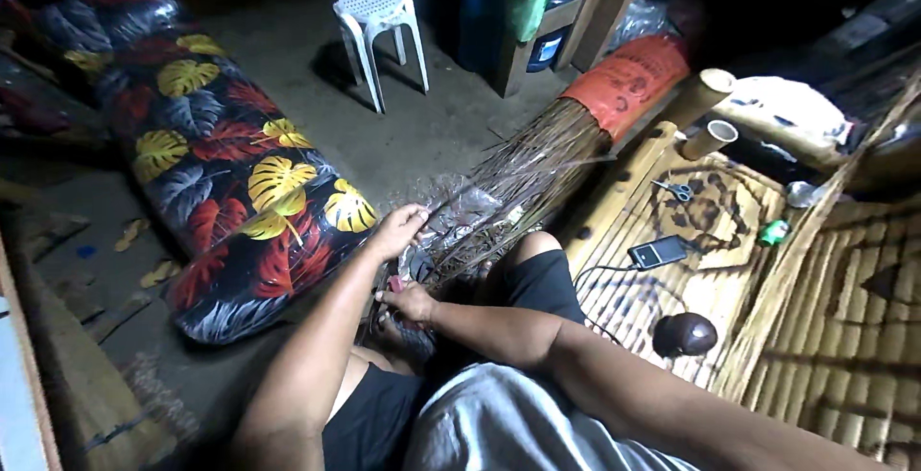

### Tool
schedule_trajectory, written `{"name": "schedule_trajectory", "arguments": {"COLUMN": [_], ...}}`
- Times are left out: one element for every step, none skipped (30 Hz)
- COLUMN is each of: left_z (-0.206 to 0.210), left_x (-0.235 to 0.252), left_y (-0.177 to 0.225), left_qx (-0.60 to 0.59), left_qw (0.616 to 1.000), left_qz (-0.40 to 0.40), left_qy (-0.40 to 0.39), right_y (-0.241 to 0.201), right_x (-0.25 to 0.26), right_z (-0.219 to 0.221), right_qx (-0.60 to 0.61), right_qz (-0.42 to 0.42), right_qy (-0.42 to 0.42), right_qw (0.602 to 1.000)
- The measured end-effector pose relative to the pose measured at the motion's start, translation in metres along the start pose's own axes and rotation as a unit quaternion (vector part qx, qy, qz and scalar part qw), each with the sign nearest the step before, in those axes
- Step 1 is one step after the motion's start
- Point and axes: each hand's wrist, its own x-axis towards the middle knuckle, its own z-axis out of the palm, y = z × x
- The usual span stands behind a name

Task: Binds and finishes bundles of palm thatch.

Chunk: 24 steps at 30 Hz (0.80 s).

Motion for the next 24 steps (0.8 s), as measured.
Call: {"name": "schedule_trajectory", "arguments": {"left_z": [0.001,0.002,0.002,0.002,0.000,-0.003,-0.008,-0.014,-0.020,-0.025,-0.029,-0.032,-0.034,-0.034,-0.036,-0.039,-0.041,-0.044,-0.047,-0.051,-0.054,-0.058,-0.060,-0.063], "left_x": [-0.001,-0.003,-0.007,-0.013,-0.015,-0.015,-0.014,-0.012,-0.011,-0.013,-0.017,-0.022,-0.028,-0.035,-0.038,-0.039,-0.038,-0.037,-0.035,-0.034,-0.033,-0.032,-0.029,-0.024], "left_y": [-0.001,0.000,0.003,0.005,0.005,0.005,0.002,-0.002,-0.007,-0.011,-0.013,-0.014,-0.014,-0.014,-0.013,-0.013,-0.014,-0.016,-0.018,-0.020,-0.022,-0.024,-0.026,-0.027], "left_qx": [0.027,0.061,0.103,0.144,0.182,0.202,0.210,0.211,0.205,0.197,0.187,0.178,0.171,0.169,0.168,0.167,0.166,0.162,0.158,0.153,0.145,0.135,0.120,0.102], "left_qw": [1.000,0.998,0.994,0.987,0.979,0.975,0.973,0.974,0.975,0.977,0.980,0.981,0.982,0.982,0.983,0.983,0.984,0.984,0.985,0.986,0.987,0.989,0.991,0.992], "left_qz": [0.011,0.026,0.043,0.063,0.080,0.079,0.076,0.069,0.068,0.068,0.069,0.072,0.076,0.078,0.075,0.071,0.069,0.068,0.065,0.053,0.030,0.002,-0.029,-0.063], "left_qy": [-0.005,-0.003,0.008,0.029,0.046,0.052,0.055,0.052,0.048,0.040,0.027,0.019,0.017,0.021,0.012,-0.001,-0.014,-0.025,-0.037,-0.049,-0.056,-0.058,-0.054,-0.049], "right_y": [0.001,0.001,0.001,0.002,0.003,0.003,0.000,-0.007,-0.016,-0.027,-0.038,-0.051,-0.066,-0.082,-0.099,-0.114,-0.127,-0.138,-0.145,-0.149,-0.153,-0.155,-0.158,-0.160], "right_x": [0.000,-0.001,-0.003,-0.005,-0.010,-0.016,-0.025,-0.035,-0.044,-0.050,-0.053,-0.052,-0.049,-0.045,-0.041,-0.035,-0.028,-0.021,-0.012,-0.004,0.004,0.010,0.014,0.017], "right_z": [-0.005,-0.012,-0.021,-0.031,-0.042,-0.054,-0.068,-0.081,-0.093,-0.107,-0.120,-0.135,-0.148,-0.157,-0.165,-0.169,-0.172,-0.173,-0.175,-0.175,-0.174,-0.171,-0.169,-0.167], "right_qx": [-0.022,-0.047,-0.064,-0.065,-0.054,-0.038,-0.021,-0.002,0.023,0.057,0.095,0.126,0.148,0.165,0.179,0.191,0.192,0.192,0.197,0.200,0.206,0.211,0.206,0.194], "right_qz": [-0.006,-0.007,0.000,0.013,0.024,0.038,0.044,0.041,0.026,-0.002,-0.037,-0.071,-0.099,-0.121,-0.141,-0.157,-0.164,-0.169,-0.178,-0.186,-0.192,-0.197,-0.206,-0.217], "right_qy": [-0.010,-0.017,-0.020,-0.016,-0.005,0.004,0.015,0.034,0.057,0.075,0.089,0.099,0.106,0.111,0.108,0.105,0.097,0.089,0.078,0.070,0.067,0.067,0.066,0.066], "right_qw": [1.000,0.999,0.998,0.998,0.998,0.999,0.999,0.999,0.998,0.996,0.991,0.985,0.978,0.972,0.968,0.963,0.963,0.963,0.961,0.959,0.957,0.955,0.954,0.954]}}
